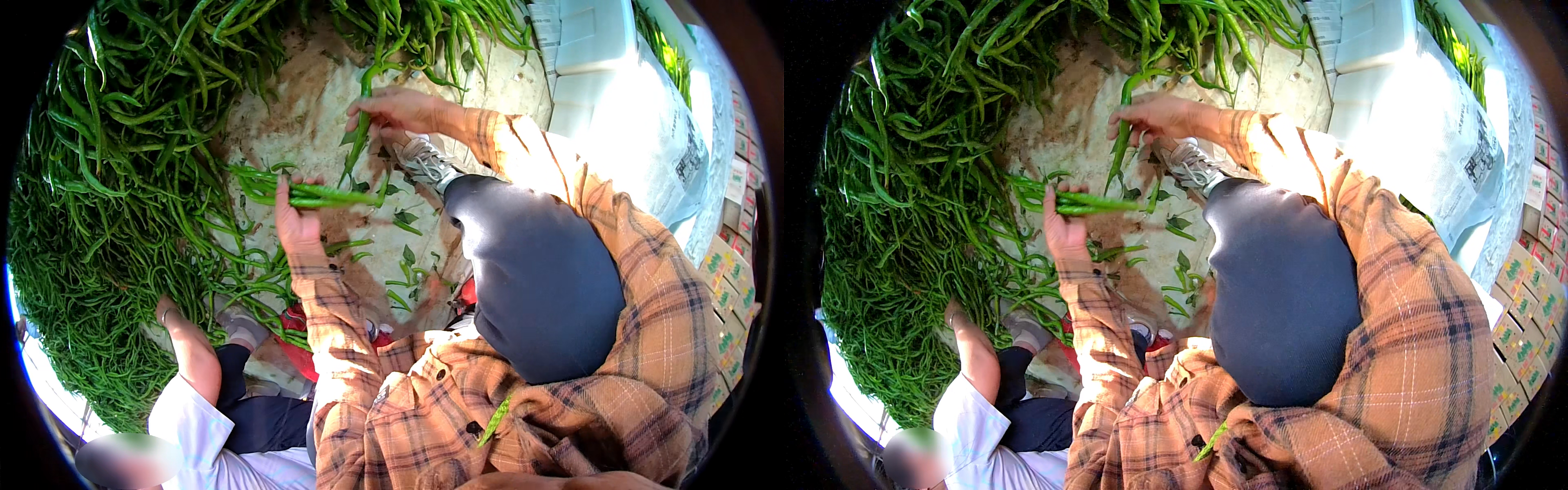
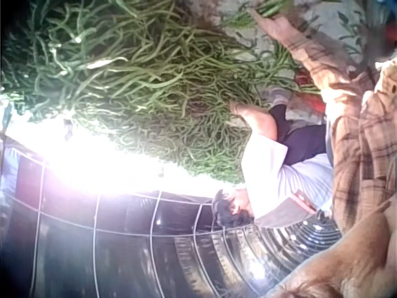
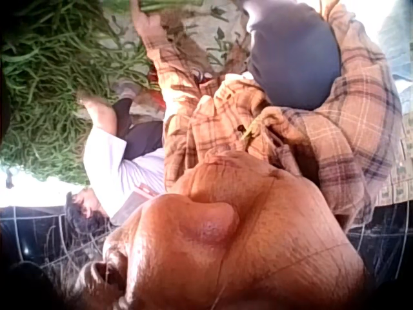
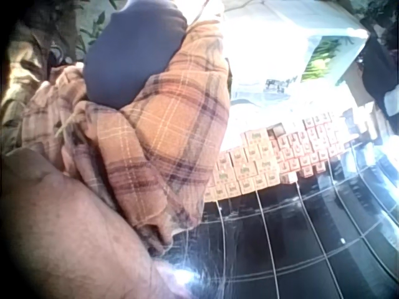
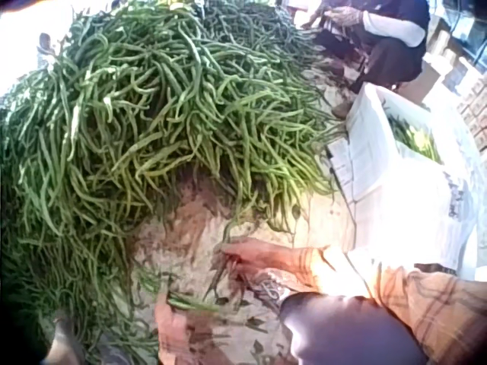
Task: The person sits on the floor and sorts green chilies by hand, picking them from a large pile and placing them into a white container. Another person works nearby, also handling chilies.
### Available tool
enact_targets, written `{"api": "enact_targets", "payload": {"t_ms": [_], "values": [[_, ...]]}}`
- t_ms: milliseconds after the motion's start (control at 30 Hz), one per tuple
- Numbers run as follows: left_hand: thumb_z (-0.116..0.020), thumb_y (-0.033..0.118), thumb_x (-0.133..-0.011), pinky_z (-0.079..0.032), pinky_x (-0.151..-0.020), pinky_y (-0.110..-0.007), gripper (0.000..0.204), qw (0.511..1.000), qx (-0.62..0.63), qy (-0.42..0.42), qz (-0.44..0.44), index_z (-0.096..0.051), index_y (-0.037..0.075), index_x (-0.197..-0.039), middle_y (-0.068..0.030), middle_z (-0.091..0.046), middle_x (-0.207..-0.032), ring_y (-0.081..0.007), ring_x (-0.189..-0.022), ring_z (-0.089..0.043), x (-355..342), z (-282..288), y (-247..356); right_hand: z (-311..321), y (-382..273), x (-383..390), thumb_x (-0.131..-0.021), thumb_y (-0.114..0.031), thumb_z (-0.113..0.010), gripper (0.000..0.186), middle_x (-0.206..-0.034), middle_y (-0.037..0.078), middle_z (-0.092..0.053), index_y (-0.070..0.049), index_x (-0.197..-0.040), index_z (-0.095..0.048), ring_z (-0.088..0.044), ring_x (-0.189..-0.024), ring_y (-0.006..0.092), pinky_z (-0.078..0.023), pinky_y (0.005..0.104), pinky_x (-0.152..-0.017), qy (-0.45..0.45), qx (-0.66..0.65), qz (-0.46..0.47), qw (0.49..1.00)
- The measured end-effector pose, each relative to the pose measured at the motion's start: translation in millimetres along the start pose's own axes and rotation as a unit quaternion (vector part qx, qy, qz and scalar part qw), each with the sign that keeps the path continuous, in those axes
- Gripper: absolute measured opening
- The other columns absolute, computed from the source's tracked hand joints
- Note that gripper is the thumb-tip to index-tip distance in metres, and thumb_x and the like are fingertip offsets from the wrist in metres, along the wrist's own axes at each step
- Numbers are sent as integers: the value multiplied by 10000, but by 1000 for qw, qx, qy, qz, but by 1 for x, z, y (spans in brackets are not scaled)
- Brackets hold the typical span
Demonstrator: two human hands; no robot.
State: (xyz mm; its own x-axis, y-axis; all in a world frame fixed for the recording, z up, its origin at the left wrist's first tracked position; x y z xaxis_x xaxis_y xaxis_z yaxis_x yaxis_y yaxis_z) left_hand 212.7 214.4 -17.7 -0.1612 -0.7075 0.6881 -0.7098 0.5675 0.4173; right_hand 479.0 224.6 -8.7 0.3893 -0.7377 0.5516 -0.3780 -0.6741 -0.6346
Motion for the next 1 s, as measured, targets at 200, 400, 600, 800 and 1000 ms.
{"api": "enact_targets", "payload": {"t_ms": [200,400,600,800,1000], "values": [[-632,106,-884,-535,-768,-438,263,990,-101,-49,89,-534,9,-1108,-56,-569,-797,-204,-727,-580,5,-3,-8,10,-13,-6,-994,-313,-444,346,-917,70,-663,-22,-1126,-579,-504,-618,76,-417,200,-539,-59,-19,4,998],[-657,80,-857,-550,-723,-404,279,980,-131,-53,136,-541,18,-1102,-58,-588,-830,-194,-734,-590,14,-25,-39,-16,-7,5,-983,-255,-478,361,-935,42,-649,-9,-1246,-489,-487,-625,68,-395,202,-529,-120,32,-42,991],[-638,95,-874,-549,-726,-412,242,986,-116,-8,117,-551,31,-1091,-83,-627,-910,-223,-776,-617,12,-12,-37,-27,-4,10,-915,-231,-586,449,-963,-37,-614,-46,-1314,-497,-470,-749,34,-406,190,-670,-157,210,-18,965],[-609,122,-899,-543,-737,-429,248,990,-87,2,112,-550,30,-1122,-80,-621,-922,-242,-771,-621,4,6,-29,-29,6,5,-897,-211,-618,399,-986,-2,-647,-20,-1243,-561,-539,-876,41,-433,195,-748,-124,281,57,950],[-597,114,-904,-532,-752,-447,209,985,-113,9,132,-562,37,-1095,-64,-585,-863,-235,-764,-586,-11,17,-31,-17,4,7,-906,-206,-607,423,-1002,31,-659,13,-1261,-535,-567,-893,67,-444,202,-738,-26,178,32,983]]}}
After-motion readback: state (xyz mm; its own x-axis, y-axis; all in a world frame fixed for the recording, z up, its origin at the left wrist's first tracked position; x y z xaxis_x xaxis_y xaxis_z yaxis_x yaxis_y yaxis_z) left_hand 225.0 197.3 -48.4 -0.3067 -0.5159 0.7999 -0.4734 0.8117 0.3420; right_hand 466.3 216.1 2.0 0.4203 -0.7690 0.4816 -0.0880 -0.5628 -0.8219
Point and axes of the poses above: each hand's wrist, its own x-axis away from the middle knuckle, its own z-axis out of the back of the hand, y = z × x, the point moved 2 cm from there along -x, towards the middle knuckle
